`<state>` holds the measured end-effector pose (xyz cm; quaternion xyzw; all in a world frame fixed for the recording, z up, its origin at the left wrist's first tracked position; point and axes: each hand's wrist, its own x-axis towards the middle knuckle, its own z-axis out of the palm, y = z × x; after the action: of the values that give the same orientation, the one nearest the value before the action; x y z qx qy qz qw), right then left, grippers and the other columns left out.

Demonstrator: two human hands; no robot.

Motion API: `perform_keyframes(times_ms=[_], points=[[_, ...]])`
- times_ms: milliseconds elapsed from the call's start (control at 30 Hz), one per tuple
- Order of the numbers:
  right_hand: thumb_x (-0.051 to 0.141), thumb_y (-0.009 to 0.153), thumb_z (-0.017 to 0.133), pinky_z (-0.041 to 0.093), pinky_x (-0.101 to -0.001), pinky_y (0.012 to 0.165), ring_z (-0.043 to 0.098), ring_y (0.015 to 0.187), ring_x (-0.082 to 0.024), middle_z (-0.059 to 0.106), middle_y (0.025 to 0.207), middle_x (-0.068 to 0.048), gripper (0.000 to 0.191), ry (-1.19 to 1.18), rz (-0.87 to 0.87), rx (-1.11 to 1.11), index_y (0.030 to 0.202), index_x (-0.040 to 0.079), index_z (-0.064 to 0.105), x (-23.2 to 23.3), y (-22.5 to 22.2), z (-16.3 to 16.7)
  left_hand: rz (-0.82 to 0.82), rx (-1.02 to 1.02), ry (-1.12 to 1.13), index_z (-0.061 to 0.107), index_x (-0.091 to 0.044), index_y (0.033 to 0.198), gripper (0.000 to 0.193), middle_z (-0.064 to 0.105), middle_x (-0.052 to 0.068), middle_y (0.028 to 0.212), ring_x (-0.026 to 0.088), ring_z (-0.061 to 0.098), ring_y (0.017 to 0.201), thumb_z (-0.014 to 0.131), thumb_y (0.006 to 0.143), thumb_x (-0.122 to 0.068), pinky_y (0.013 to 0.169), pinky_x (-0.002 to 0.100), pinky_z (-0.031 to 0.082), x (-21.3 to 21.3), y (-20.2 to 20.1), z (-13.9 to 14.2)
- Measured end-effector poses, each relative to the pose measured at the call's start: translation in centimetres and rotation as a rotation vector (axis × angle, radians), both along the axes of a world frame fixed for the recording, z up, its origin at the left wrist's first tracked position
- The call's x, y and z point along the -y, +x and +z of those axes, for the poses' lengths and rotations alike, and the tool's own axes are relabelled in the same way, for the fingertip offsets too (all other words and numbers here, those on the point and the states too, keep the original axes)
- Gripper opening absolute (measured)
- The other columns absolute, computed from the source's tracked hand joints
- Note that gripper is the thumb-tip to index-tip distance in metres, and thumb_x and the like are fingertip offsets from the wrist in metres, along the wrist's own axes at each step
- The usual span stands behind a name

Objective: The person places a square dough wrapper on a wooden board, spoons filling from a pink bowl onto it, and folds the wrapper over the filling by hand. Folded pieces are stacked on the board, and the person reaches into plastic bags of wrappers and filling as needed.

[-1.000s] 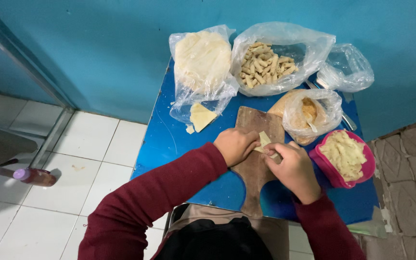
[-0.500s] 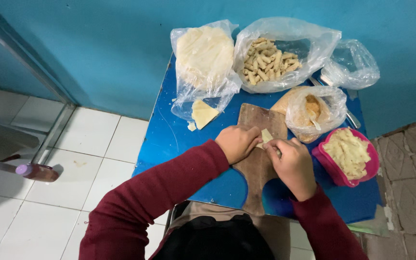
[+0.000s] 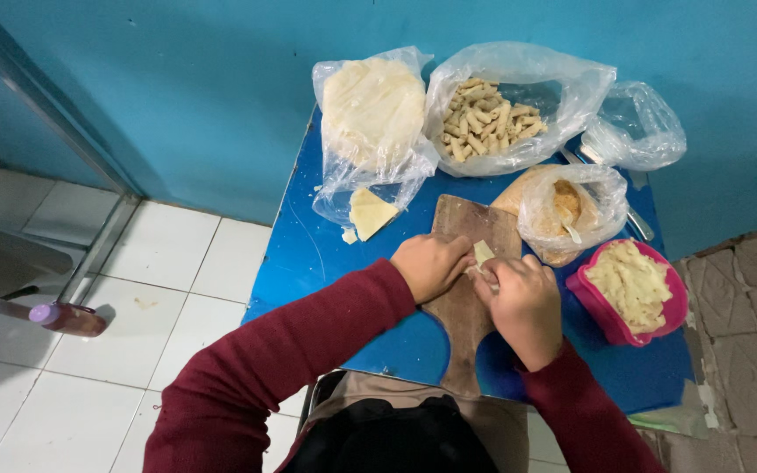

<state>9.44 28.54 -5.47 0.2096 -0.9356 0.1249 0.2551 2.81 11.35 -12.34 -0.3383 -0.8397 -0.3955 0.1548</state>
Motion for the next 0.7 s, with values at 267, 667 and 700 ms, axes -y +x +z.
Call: perform_keyframes(times_ms=[267, 667, 700], points=[[0.028, 0.08, 0.083, 0.046, -0.0417, 0.067, 0.06, 0.074, -0.028, 0.066, 0.076, -0.003, 0.024, -0.073, 0.002, 0.125, 0.083, 0.008, 0.07, -0.4, -0.2, 0.2, -0.024, -0.012, 0.021, 0.064, -0.01, 0.101, 0.021, 0.07, 0.017, 0.077, 0.04, 0.069, 0.074, 0.061, 0.1, -0.031, 0.063, 0.051, 0.053, 0.3, 0.3, 0.8], [0.02, 0.087, 0.074, 0.041, -0.0408, 0.069, 0.06, 0.078, -0.026, 0.073, 0.087, -0.003, 0.02, 0.011, -0.042, 0.09, 0.105, 0.013, 0.078, -0.8, 2.2, -0.2, -0.073, 0.098, 0.099, 0.06, -0.008, 0.106, 0.011, 0.071, 0.019, 0.084, 0.041, 0.07, 0.082, 0.058, 0.098, -0.015, 0.07, 0.051, 0.054, 0.6, 0.6, 1.6], [0.019, 0.087, 0.074, 0.041, -0.0405, 0.07, 0.061, 0.078, -0.026, 0.074, 0.089, -0.003, 0.02, -0.006, -0.033, 0.087, 0.105, 0.013, 0.078, -0.8, 2.3, -0.1, -0.075, 0.097, 0.107, 0.06, -0.008, 0.108, 0.012, 0.071, 0.019, 0.085, 0.041, 0.07, 0.084, 0.058, 0.097, -0.013, 0.071, 0.051, 0.054, 0.5, 0.7, 1.7]])
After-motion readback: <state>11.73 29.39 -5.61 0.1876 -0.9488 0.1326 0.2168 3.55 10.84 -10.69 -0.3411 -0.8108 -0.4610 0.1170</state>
